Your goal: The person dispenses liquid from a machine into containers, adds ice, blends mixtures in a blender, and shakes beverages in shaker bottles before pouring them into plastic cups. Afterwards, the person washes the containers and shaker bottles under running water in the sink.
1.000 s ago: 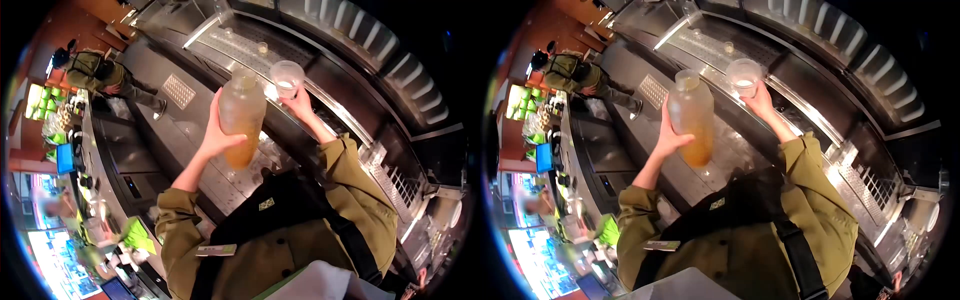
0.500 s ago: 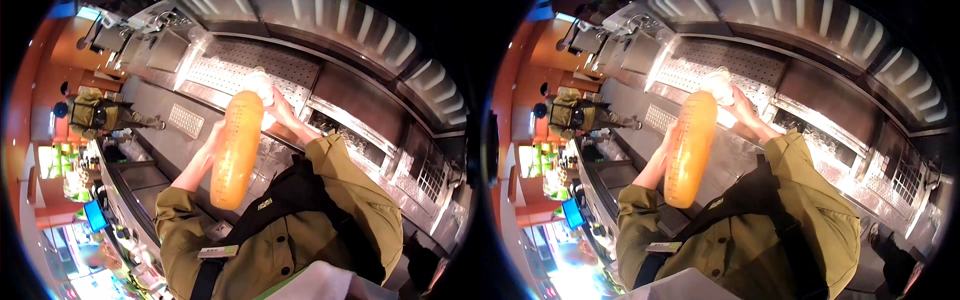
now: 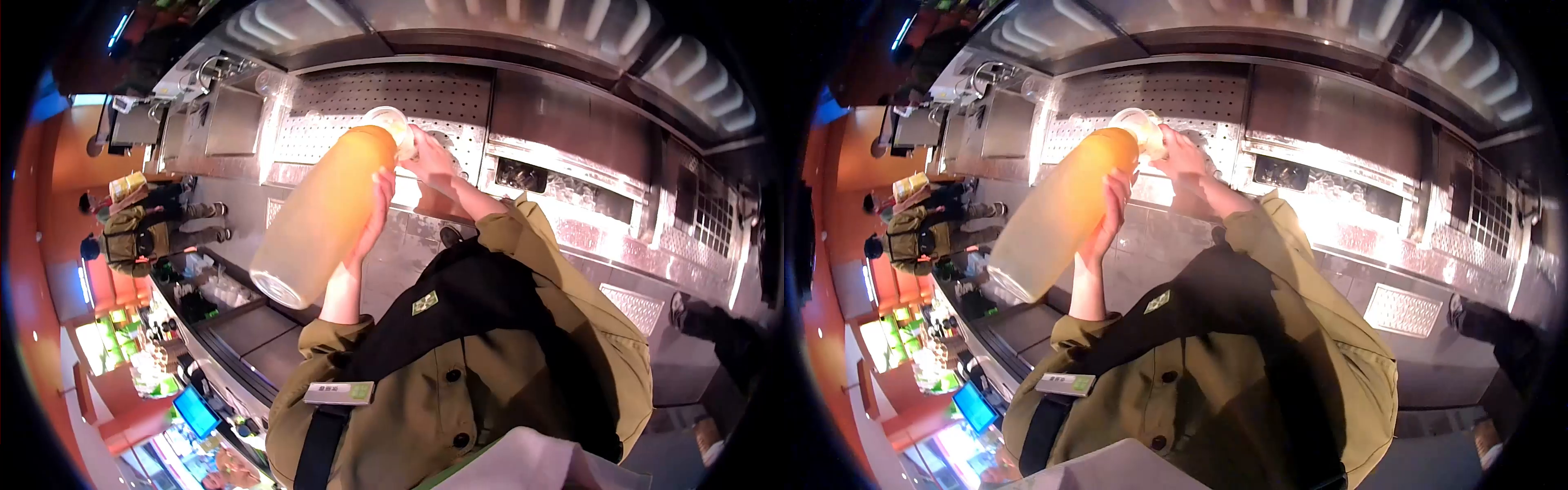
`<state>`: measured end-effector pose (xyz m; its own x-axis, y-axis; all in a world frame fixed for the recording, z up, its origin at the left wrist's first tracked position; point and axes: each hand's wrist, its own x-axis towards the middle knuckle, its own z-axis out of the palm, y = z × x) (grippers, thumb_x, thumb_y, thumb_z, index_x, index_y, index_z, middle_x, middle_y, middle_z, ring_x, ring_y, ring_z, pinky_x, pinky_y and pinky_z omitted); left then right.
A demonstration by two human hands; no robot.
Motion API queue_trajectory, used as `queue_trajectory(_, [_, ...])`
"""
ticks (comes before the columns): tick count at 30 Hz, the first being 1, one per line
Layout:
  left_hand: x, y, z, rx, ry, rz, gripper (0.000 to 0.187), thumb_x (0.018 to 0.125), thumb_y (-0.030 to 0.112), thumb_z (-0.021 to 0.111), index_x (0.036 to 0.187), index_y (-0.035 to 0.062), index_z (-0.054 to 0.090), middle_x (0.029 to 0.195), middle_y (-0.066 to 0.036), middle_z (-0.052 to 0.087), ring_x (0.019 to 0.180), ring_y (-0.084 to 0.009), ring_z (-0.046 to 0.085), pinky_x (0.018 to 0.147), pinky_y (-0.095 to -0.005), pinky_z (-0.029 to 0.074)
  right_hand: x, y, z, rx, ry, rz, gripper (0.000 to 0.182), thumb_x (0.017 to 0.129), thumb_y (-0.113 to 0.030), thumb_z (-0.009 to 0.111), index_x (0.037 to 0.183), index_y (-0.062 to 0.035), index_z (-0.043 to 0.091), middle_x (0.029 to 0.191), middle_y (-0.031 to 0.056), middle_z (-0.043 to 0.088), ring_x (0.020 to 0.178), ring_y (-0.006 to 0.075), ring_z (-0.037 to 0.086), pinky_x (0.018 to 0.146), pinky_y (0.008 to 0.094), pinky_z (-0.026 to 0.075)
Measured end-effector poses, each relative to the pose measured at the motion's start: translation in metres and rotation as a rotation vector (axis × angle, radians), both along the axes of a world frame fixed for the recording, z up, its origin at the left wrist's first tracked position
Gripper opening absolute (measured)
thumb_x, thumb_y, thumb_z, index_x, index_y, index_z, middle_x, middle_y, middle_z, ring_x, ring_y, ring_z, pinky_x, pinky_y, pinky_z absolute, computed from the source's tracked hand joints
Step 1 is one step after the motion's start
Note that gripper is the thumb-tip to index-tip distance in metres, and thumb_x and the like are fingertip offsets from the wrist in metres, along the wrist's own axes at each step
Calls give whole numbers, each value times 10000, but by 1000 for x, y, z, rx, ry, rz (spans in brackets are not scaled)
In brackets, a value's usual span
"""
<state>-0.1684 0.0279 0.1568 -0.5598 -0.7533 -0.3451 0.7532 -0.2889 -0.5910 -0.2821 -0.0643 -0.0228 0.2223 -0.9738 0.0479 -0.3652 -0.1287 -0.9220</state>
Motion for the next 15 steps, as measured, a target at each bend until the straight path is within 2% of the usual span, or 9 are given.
queue_trajectory(1, [1, -4, -2, 24, 129, 38, 486, 769, 110, 599, 1200, 3, 402, 1133, -131, 431, 1036, -246, 484, 962, -378, 390, 3, -2, -3, -51, 14, -38, 813, 663, -298, 713, 1320, -57, 298, 1124, 132, 547, 1118, 300, 470, 913, 383, 381])
queue_trajectory(4, [-1, -13, 10, 116, 270, 69, 527, 749, 99, 601, 1216, 4, 376, 1131, -140, 434, 1057, -249, 481, 964, -380, 393, 1, -7, -2, -25, 10, 13, 809, 670, -317, 695, 1310, -14, 303, 1188, 212, 494, 1109, 347, 469, 918, 401, 388])
queue_trajectory(5, [0, -15, 13, 113, 241, 74, 548, 741, 83, 595, 1227, 0, 356, 1121, -139, 442, 1071, -252, 480, 956, -377, 397, -1, -6, 0, -40, 6, -5, 825, 646, -304, 711, 1308, -17, 313, 1180, 214, 502, 1103, 351, 475, 917, 408, 389])
queue_trajectory(8, [3, -24, 18, 145, 209, 60, 514, 769, 125, 570, 1225, 0, 369, 1124, -132, 449, 1081, -247, 485, 1009, -411, 313, -1, -4, 2, -70, 43, -11, 838, 645, -311, 719, 1324, -52, 303, 1138, 154, 544, 1114, 316, 478, 927, 397, 384])
queue_trajectory(9, [5, -26, 18, 134, 170, 57, 501, 779, 141, 559, 1224, -1, 375, 1126, -129, 451, 1085, -245, 487, 1027, -422, 281, -1, -3, 1, -82, -3, -9, 778, 667, -306, 705, 1305, -50, 342, 1180, 164, 521, 1131, 322, 465, 943, 395, 375])
queue_trajectory(11, [9, -29, 17, 47, 12, 57, 472, 802, 175, 531, 1217, -2, 392, 1133, -125, 454, 1095, -243, 488, 1062, -444, 202, -10, -3, -14, -204, -259, -115, 717, 687, -292, 692, 1284, -47, 379, 1193, 171, 511, 1135, 320, 464, 940, 386, 380])
queue_trajectory(13, [9, -33, 17, 65, -57, 85, 454, 813, 194, 512, 1208, -4, 408, 1132, -121, 460, 1100, -240, 489, 1073, -453, 148, -49, 11, 3, -387, 101, -256, 557, 723, -245, 660, 1204, -31, 479, 1172, 175, 516, 1116, 294, 481, 888, 359, 429])
queue_trajectory(14, [9, -34, 18, 59, -57, 85, 448, 814, 195, 508, 1204, -4, 414, 1129, -120, 464, 1101, -239, 490, 1076, -456, 138, -77, 23, 3, -341, 201, -345, 448, 724, -196, 636, 1118, -9, 532, 1109, 173, 544, 1034, 281, 533, 805, 351, 473])
queue_trajectory(15, [9, -35, 19, 52, -56, 86, 442, 815, 195, 504, 1200, -4, 420, 1127, -118, 468, 1101, -239, 491, 1079, -458, 128, -99, 32, -3, -205, 279, -546, 328, 721, -163, 604, 1004, 0, 574, 1044, 162, 567, 936, 285, 569, 753, 369, 487])
